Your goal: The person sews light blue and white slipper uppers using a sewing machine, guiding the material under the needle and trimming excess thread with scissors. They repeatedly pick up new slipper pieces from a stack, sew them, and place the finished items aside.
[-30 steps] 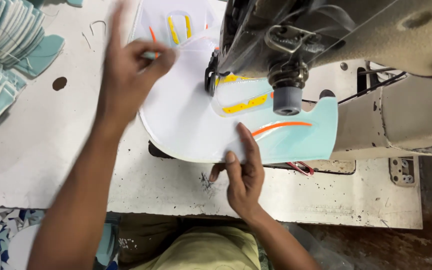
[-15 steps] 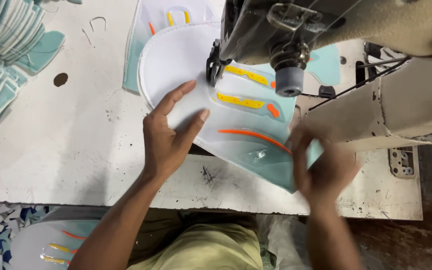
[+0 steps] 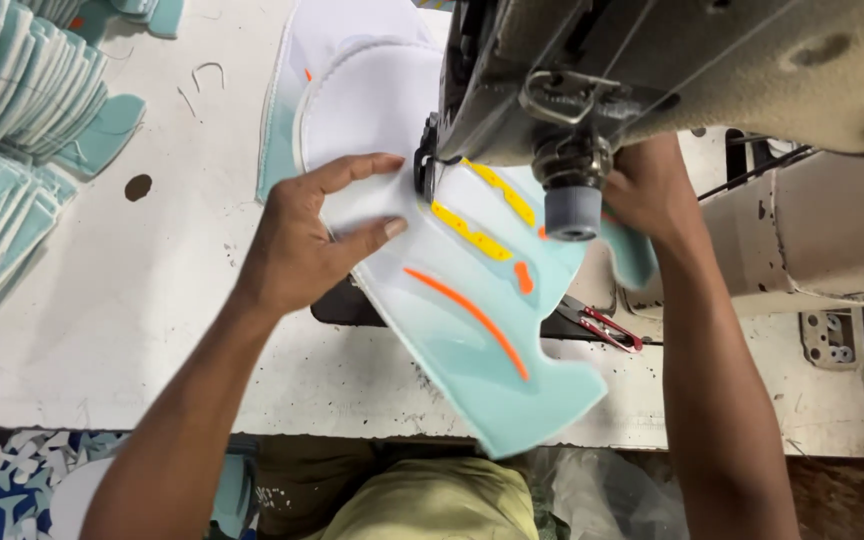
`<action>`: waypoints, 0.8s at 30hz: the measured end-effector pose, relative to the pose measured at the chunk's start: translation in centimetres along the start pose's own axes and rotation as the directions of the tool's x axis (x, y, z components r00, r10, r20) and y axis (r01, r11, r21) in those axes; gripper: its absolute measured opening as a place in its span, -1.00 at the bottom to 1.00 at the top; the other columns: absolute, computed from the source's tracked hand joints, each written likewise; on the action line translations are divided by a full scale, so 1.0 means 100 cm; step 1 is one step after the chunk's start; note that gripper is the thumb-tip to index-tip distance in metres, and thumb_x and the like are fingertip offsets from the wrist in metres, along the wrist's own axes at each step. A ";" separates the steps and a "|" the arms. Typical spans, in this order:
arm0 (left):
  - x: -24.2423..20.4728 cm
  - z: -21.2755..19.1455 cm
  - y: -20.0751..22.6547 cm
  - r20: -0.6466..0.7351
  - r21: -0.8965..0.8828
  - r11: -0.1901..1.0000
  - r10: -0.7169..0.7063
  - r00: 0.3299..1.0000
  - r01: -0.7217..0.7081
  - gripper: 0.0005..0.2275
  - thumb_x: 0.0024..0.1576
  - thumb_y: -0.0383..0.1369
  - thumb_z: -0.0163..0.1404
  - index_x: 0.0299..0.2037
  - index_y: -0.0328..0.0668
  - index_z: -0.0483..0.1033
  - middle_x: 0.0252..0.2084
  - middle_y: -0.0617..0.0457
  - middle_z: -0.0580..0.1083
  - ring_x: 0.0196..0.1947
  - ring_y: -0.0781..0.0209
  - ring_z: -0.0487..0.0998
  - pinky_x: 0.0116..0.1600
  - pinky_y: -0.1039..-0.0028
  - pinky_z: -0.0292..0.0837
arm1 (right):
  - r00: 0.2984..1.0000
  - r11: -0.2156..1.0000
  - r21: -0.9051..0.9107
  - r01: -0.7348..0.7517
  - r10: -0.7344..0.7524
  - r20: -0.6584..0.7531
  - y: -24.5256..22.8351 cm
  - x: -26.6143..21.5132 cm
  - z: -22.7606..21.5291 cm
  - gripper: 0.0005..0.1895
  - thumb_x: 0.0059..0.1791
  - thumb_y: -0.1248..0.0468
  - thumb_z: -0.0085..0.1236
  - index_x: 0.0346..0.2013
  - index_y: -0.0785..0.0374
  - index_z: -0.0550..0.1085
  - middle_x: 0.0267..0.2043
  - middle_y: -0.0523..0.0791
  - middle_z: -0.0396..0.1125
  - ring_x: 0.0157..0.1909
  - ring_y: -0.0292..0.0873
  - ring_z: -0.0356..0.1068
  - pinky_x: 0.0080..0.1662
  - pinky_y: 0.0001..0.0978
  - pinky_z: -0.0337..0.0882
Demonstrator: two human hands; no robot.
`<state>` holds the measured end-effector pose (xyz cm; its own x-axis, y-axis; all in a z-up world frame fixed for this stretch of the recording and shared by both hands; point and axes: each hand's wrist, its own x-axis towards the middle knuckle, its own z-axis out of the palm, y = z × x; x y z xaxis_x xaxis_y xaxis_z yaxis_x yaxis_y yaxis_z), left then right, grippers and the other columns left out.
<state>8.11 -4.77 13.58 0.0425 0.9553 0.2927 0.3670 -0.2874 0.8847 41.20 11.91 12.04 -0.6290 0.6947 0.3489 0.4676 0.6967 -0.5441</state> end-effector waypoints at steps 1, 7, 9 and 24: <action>0.007 -0.004 -0.002 0.001 -0.002 1.000 -0.002 1.000 0.002 -0.57 0.10 -0.41 0.24 0.20 -0.26 0.50 0.16 -0.06 0.57 0.19 0.19 0.57 0.28 0.39 0.48 | 1.000 1.000 0.000 -0.003 0.003 0.002 -0.003 -0.007 0.002 -0.75 0.00 0.39 0.27 -0.02 0.32 0.54 -0.05 0.01 0.48 0.03 -0.05 0.48 0.10 -0.18 0.45; 0.039 -0.026 -0.015 0.196 0.008 0.998 0.056 0.979 -0.059 -0.51 0.04 -0.44 0.27 0.22 -0.16 0.52 0.15 -0.05 0.59 0.16 0.18 0.59 0.26 0.41 0.51 | 0.959 0.792 0.573 -0.211 0.283 -0.037 -0.046 -0.055 0.014 -0.59 0.04 0.48 0.20 0.16 0.40 0.35 0.01 -0.08 0.44 0.03 -0.25 0.45 0.07 -0.43 0.48; 0.041 -0.027 -0.012 0.064 0.073 0.949 0.302 0.951 -0.306 -0.32 0.06 -0.43 0.30 0.38 -0.28 0.22 0.22 -0.24 0.45 0.20 0.04 0.47 0.27 0.32 0.39 | 0.901 0.691 0.677 -0.255 0.424 -0.093 -0.057 -0.076 0.023 -0.69 0.06 0.47 0.24 0.04 0.38 0.34 -0.05 -0.07 0.45 -0.03 -0.28 0.43 0.00 -0.47 0.44; -0.022 -0.028 -0.003 0.016 -0.187 0.942 -0.280 0.960 0.278 -0.36 0.11 -0.42 0.17 0.42 -0.29 0.20 -0.05 -0.08 0.61 -0.08 0.30 0.64 0.01 0.47 0.62 | 0.811 0.731 0.662 -0.166 0.483 -0.331 -0.122 -0.101 0.059 -0.42 0.02 0.39 0.29 0.29 0.38 0.28 0.01 -0.12 0.45 0.00 -0.39 0.42 0.03 -0.58 0.41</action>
<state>5.31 -7.01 13.65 -0.0473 0.9985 0.0273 0.1833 -0.0182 0.9829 38.13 -4.68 10.64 -0.0787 0.9590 0.2723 0.0348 0.2756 -0.9606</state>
